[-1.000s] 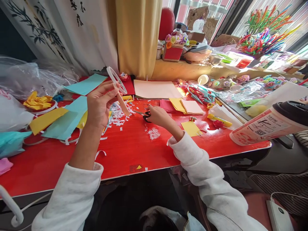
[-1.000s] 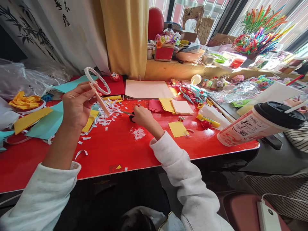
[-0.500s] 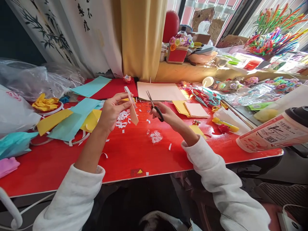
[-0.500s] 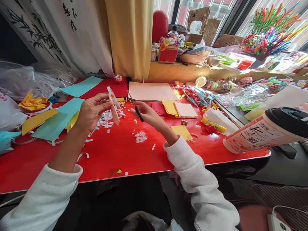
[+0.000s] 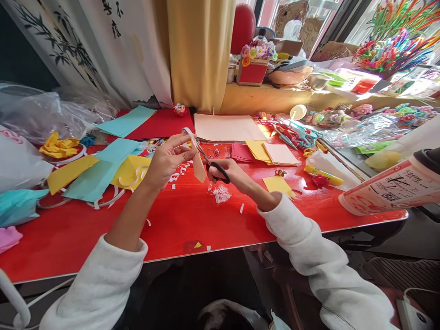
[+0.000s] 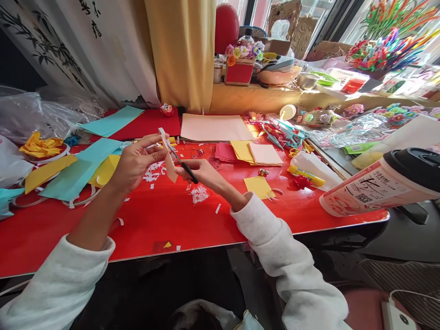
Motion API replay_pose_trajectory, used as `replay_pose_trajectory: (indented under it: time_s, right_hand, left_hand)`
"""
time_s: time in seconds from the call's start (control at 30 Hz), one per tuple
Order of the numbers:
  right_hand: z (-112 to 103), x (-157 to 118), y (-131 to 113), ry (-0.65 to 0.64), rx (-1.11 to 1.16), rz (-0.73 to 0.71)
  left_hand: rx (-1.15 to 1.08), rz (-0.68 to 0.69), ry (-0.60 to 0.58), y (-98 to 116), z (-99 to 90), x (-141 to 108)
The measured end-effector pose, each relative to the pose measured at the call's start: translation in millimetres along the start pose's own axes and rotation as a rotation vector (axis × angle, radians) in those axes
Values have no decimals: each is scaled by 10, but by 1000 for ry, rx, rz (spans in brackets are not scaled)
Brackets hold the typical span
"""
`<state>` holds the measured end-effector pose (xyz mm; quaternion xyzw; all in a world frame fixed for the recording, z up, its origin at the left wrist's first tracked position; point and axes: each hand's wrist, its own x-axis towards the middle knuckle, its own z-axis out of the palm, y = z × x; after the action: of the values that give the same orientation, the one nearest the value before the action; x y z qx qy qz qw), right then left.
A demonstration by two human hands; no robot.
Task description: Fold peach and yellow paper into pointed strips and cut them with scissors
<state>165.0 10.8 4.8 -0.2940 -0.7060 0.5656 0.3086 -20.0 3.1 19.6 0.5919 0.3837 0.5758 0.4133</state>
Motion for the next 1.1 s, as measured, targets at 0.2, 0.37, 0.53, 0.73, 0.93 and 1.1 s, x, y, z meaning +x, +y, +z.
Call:
replay_pose_trajectory:
  time_s: [0.2, 0.37, 0.53, 0.73, 0.93, 1.1]
  right_hand:
    - [31, 21, 47, 38, -14, 15]
    - [53, 20, 48, 34, -19, 30]
    - [61, 14, 61, 19, -3, 32]
    - [72, 17, 80, 45, -9, 20]
    - [84, 34, 111, 82, 24, 19]
    - [95, 37, 105, 97, 33, 8]
  left_hand:
    - [29, -13, 3, -70, 13, -4]
    - [38, -38, 34, -97, 19, 0]
    - [25, -67, 21, -94, 32, -11]
    - [15, -122, 3, -102, 58, -38]
    - [23, -120, -6, -127, 90, -51]
    - [-7, -100, -1, -154, 102, -53]
